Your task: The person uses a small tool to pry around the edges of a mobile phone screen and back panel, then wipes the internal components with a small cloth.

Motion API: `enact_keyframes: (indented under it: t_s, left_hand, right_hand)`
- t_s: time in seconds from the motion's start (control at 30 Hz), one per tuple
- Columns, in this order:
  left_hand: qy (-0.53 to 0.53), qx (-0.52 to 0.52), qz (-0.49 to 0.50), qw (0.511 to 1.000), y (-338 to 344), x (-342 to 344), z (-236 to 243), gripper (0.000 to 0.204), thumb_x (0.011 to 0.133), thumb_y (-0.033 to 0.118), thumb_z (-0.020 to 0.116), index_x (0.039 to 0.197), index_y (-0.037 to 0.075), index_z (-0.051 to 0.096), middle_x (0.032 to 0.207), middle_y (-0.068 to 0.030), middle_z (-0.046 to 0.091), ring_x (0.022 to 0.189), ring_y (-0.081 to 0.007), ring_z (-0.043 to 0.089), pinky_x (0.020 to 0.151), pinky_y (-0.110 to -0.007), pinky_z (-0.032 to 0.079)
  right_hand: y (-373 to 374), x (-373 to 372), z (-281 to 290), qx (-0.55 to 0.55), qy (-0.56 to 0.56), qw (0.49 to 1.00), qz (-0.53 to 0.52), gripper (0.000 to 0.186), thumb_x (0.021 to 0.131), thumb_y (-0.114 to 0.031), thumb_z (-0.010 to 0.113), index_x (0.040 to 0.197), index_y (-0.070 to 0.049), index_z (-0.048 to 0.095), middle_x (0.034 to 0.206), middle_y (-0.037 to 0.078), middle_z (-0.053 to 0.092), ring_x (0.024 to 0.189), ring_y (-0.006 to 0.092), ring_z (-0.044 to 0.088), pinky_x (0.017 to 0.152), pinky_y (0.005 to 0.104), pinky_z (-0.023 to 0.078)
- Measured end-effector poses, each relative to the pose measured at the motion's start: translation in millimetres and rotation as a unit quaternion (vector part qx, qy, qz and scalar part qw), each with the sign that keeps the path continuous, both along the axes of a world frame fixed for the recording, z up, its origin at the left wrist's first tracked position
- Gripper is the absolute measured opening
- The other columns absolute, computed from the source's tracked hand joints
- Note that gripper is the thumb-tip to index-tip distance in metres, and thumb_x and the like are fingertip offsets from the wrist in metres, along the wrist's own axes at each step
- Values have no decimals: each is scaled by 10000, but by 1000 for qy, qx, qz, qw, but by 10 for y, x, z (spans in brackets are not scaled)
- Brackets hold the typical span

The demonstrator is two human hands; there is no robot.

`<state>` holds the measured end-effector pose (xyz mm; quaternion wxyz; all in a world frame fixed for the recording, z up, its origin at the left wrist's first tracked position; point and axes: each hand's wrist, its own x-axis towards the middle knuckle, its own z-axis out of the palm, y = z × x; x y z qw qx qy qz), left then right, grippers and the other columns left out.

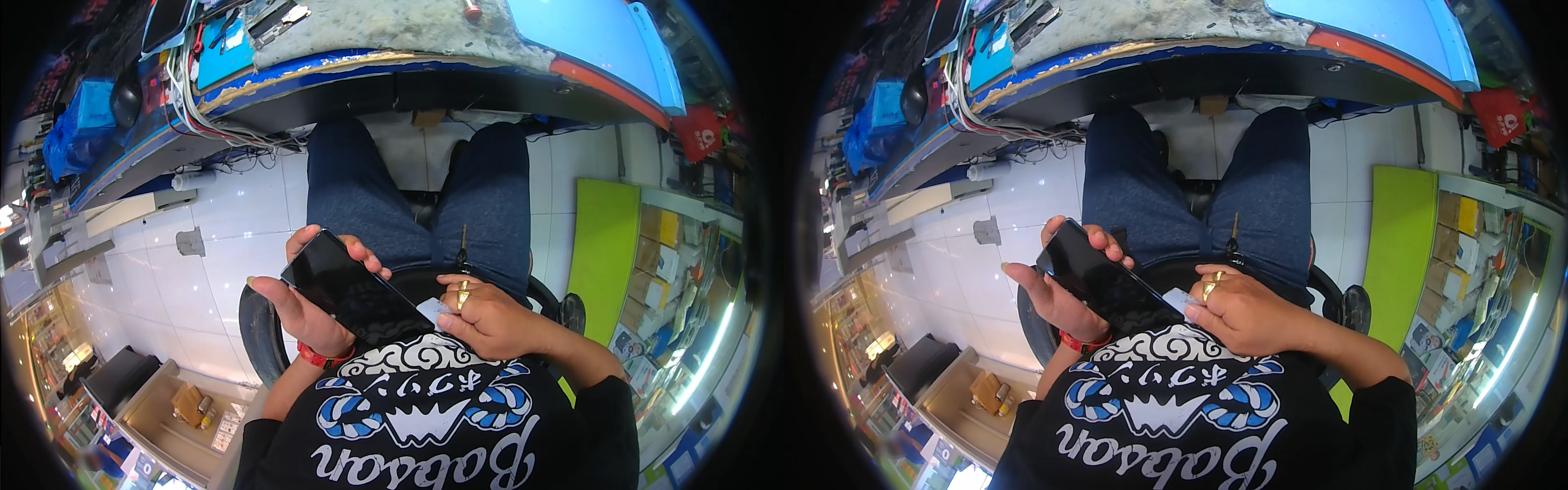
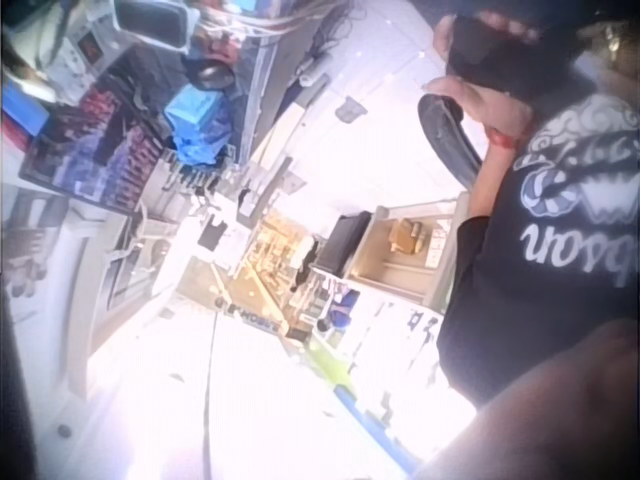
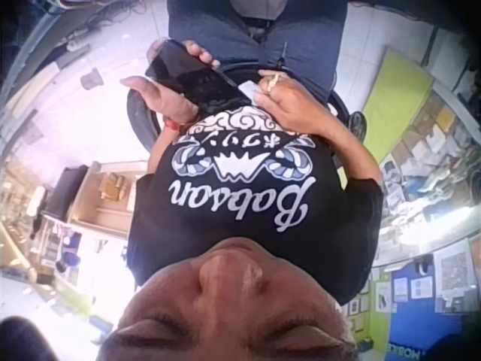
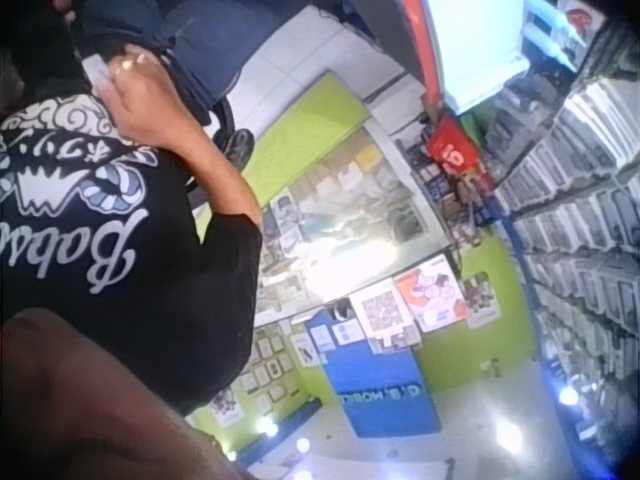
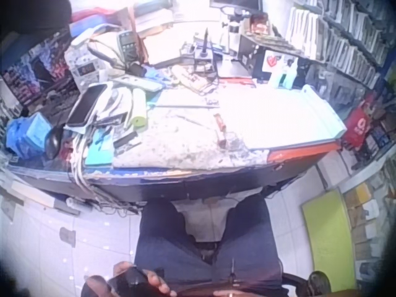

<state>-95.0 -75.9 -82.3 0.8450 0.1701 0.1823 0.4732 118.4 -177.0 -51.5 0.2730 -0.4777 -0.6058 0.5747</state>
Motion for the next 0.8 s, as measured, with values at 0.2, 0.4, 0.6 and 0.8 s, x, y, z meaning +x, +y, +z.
enact_keyframes:
  t_s: [0.2,0.4,0.6,0.8]
  left_hand:
    - [-2,22,-8,1000,-64,-11,24,836,919,783,325,1437,136,439,1133,-237,582,1035,-334,626,889,-486,566]
    - [11,59,-23,998,-65,-39,-7,830,931,773,308,1436,127,436,1135,-243,581,1050,-338,625,894,-487,564]
    - [-19,36,-9,999,-80,-38,17,833,937,767,304,1450,123,430,1140,-249,575,1058,-342,620,901,-487,559]
    - [-13,84,-8,996,-81,-43,-1,814,947,754,307,1457,131,429,1160,-241,565,1065,-336,613,910,-500,556]
  right_hand:
    - [36,-21,18,4,-19,999,44,288,1036,-191,474,887,18,607,780,158,610,845,351,622,1123,516,350]
    - [89,-60,29,13,-44,998,51,288,1036,-196,471,896,17,605,779,156,616,848,347,623,1125,509,346]
    - [68,-21,67,-9,-46,995,86,293,1032,-202,484,868,6,610,763,160,596,847,337,627,1136,503,332]
    - [93,-38,93,5,-69,993,95,318,1041,-225,471,874,8,608,767,151,588,855,342,622,1143,494,325]
